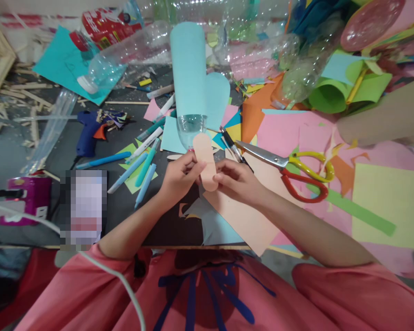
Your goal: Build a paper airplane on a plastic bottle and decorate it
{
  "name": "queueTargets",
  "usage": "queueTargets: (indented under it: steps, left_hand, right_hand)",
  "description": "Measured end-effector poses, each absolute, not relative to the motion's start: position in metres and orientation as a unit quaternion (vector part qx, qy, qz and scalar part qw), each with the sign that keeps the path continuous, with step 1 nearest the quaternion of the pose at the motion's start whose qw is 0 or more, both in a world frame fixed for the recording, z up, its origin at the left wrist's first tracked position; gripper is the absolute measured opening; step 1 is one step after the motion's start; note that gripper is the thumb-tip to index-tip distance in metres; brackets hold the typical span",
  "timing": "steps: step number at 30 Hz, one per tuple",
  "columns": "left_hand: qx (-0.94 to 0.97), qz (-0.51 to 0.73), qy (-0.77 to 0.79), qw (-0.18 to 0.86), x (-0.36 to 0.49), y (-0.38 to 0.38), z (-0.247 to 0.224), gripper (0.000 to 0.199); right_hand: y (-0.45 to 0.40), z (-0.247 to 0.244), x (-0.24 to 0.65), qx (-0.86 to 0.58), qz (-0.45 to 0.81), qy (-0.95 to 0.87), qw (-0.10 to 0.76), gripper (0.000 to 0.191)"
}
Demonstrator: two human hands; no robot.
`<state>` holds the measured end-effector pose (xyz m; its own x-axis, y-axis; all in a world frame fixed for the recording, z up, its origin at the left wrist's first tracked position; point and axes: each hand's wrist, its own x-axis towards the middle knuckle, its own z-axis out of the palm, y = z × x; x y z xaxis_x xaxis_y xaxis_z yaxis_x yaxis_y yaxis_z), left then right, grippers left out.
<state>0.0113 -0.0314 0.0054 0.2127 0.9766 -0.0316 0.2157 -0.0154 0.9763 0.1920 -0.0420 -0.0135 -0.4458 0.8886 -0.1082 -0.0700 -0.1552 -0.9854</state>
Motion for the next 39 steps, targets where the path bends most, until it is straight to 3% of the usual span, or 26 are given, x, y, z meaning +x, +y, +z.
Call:
queueTargets:
  steps: [5,9,14,21,26,32,39]
  left_hand:
    - [0.603,0.420,0.473,0.486,0.011,-0.029,0.002,0.022]
    - [0.604,0.495,0.462,0.422,0.009,-0.030,-0.011,0.016]
    - [0.663,0.536,0.382,0.355,0.006,-0.032,-0.019,0.050]
    - [0.782,0.417,0.350,0.302,0.006,-0.033,-0.004,0.027]
    - [0.763,0.408,0.373,0.336,0.008,-0.032,-0.003,0.024]
    - [0.711,0.392,0.386,0.438,0.008,-0.032,0.003,0.039]
    - [0.620,0.402,0.474,0.478,0.011,-0.032,0.004,0.013]
  right_hand:
    - [-0.041,-0.009,0.192,-0.408,0.628,-0.571,0.336,0.037]
    - [-0.042,-0.010,0.191,-0.426,0.635,-0.541,0.350,0.040]
    - [-0.040,-0.011,0.190,-0.421,0.589,-0.571,0.386,0.042]
    - [-0.038,-0.010,0.191,-0.362,0.550,-0.594,0.462,0.041]
    - [-0.038,-0.012,0.193,-0.329,0.554,-0.593,0.483,0.038]
    - [-0.038,-0.015,0.191,-0.321,0.543,-0.605,0.486,0.032]
    - [-0.039,-0.010,0.192,-0.352,0.554,-0.596,0.463,0.033]
